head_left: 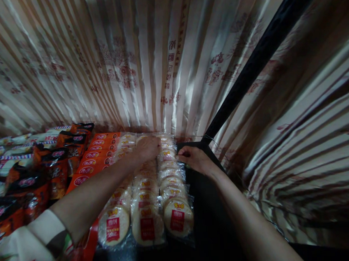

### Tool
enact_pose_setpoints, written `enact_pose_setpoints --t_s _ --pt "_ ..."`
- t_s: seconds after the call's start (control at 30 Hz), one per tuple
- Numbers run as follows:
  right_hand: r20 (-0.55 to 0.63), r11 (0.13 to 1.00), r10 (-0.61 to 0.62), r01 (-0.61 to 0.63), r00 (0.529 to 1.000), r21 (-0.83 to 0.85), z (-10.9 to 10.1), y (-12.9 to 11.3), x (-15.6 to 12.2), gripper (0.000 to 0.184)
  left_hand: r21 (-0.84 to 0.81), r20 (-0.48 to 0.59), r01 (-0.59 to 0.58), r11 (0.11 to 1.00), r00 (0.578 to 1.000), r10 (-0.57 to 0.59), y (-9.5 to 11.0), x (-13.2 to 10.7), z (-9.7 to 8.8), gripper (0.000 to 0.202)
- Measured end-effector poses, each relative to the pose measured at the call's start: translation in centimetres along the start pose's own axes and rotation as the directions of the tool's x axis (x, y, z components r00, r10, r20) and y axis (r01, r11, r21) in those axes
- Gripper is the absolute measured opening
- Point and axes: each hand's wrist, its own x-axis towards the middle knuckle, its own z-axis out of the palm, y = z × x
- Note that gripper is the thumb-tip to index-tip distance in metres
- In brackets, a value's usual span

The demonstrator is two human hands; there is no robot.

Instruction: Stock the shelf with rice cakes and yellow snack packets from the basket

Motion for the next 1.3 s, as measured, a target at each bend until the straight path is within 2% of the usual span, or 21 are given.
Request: enact_pose_setpoints --t_s 0.13,0.4,0.67,0.83,1.03,1.13,1.3 --pt "-0.006 0.997 -0.001 0.001 1.0 0.077 0.3 0.1 -0.2 0.015 0.0 -0.021 -0.009 1.0 1.0 0.009 -0.3 0.0 0.3 0.024" --pt "-0.113 0.996 -0.053 0.061 0.992 0.07 0.9 -0.6 -0.7 0.014 -0.03 -0.01 -0.006 1.0 1.0 0.006 -0.1 -0.3 0.1 0.023" --pt "-0.178 0.994 -0.045 0.062 0.983 0.094 1.6 -0.1 -0.6 0.02 -0.103 -0.083 -0.026 0.994 0.996 0.017 -0.4 -0.1 1.0 0.018" --pt "-0.218 0.994 -0.048 0.068 0.975 0.083 1.9 -0.3 -0.6 0.02 -0.134 -0.151 -0.022 0.991 0.989 0.002 -0.3 -0.7 0.6 0.02" --pt "-0.254 0.99 -0.047 0.08 0.966 0.12 2.2 -0.4 -0.6 0.02 -0.119 -0.022 -0.113 0.986 0.994 0.111 -0.3 -2.0 0.0 0.025" --pt "-0.233 0.986 -0.033 0.07 0.972 0.153 2.4 -0.3 -0.5 0.021 -0.114 0.019 -0.103 0.988 0.994 0.105 -0.1 -2.2 -0.1 0.022" --pt "-0.237 0.995 -0.001 0.026 0.971 0.101 1.6 -0.5 -1.0 0.021 -0.062 -0.006 -0.07 0.996 0.998 0.07 0.4 -2.2 0.3 0.021"
